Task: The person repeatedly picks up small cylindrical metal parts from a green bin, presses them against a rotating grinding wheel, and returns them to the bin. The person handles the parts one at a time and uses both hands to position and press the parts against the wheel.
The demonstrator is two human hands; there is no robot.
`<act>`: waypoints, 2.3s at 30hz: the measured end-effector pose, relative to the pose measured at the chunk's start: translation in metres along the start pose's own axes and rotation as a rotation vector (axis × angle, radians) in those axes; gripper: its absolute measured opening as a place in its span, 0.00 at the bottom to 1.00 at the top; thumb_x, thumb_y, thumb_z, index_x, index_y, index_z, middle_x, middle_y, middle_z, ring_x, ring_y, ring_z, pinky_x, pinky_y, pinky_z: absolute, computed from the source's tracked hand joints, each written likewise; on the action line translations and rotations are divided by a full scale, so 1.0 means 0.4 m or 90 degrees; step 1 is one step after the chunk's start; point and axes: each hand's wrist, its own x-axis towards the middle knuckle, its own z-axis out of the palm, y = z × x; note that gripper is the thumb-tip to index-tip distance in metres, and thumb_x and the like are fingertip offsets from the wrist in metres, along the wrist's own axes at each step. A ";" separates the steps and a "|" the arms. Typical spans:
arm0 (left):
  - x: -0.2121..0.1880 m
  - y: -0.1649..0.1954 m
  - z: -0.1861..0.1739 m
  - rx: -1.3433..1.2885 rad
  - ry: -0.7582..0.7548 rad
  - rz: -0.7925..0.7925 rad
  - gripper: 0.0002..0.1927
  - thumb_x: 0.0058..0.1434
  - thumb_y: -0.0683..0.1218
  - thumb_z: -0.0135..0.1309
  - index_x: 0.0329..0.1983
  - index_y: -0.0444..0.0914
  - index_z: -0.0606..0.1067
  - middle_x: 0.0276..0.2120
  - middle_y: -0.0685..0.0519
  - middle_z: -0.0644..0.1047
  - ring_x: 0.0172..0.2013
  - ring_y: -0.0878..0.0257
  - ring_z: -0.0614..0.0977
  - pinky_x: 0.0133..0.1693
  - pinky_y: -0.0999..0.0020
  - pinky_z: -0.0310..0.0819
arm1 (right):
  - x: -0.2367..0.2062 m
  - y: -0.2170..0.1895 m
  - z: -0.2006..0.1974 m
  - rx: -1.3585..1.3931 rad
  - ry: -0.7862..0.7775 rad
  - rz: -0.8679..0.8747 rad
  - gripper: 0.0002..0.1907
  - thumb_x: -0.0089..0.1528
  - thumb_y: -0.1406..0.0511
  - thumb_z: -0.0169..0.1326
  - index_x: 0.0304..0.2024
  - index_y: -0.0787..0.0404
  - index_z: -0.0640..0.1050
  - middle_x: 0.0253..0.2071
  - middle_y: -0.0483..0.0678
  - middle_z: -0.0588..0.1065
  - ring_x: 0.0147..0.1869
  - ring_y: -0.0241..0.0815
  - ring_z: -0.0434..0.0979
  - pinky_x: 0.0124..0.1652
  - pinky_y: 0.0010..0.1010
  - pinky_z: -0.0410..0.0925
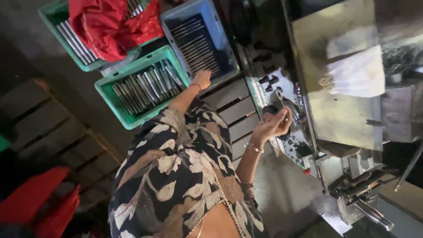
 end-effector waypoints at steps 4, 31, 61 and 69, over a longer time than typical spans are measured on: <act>-0.090 -0.092 -0.024 -0.151 0.095 -0.018 0.13 0.69 0.48 0.47 0.47 0.37 0.78 0.43 0.38 0.81 0.46 0.39 0.81 0.49 0.46 0.74 | -0.033 0.017 -0.072 -0.098 0.038 0.032 0.10 0.69 0.62 0.57 0.49 0.62 0.77 0.32 0.40 0.72 0.22 0.26 0.57 0.21 0.21 0.53; -0.216 -0.387 -0.334 -0.503 0.114 -0.029 0.10 0.67 0.43 0.60 0.45 0.31 0.76 0.38 0.45 0.81 0.39 0.59 0.83 0.40 0.64 0.76 | -0.100 0.096 -0.102 -0.163 -0.030 0.026 0.14 0.70 0.62 0.56 0.52 0.65 0.77 0.23 0.37 0.66 0.20 0.25 0.55 0.20 0.21 0.50; -0.170 0.378 -0.017 -0.632 -0.066 0.248 0.23 0.72 0.55 0.58 0.65 0.44 0.67 0.41 0.55 0.75 0.29 0.71 0.73 0.25 0.71 0.64 | -0.080 0.007 -0.065 0.024 -0.143 0.099 0.14 0.70 0.57 0.48 0.46 0.59 0.78 0.17 0.34 0.61 0.19 0.27 0.58 0.21 0.23 0.56; -0.130 0.421 -0.166 -0.203 -0.080 0.725 0.20 0.65 0.54 0.63 0.53 0.43 0.72 0.26 0.52 0.78 0.23 0.57 0.79 0.25 0.65 0.69 | -0.028 -0.022 -0.180 0.202 -0.239 0.686 0.22 0.69 0.46 0.47 0.29 0.53 0.71 0.15 0.34 0.56 0.14 0.29 0.51 0.17 0.24 0.49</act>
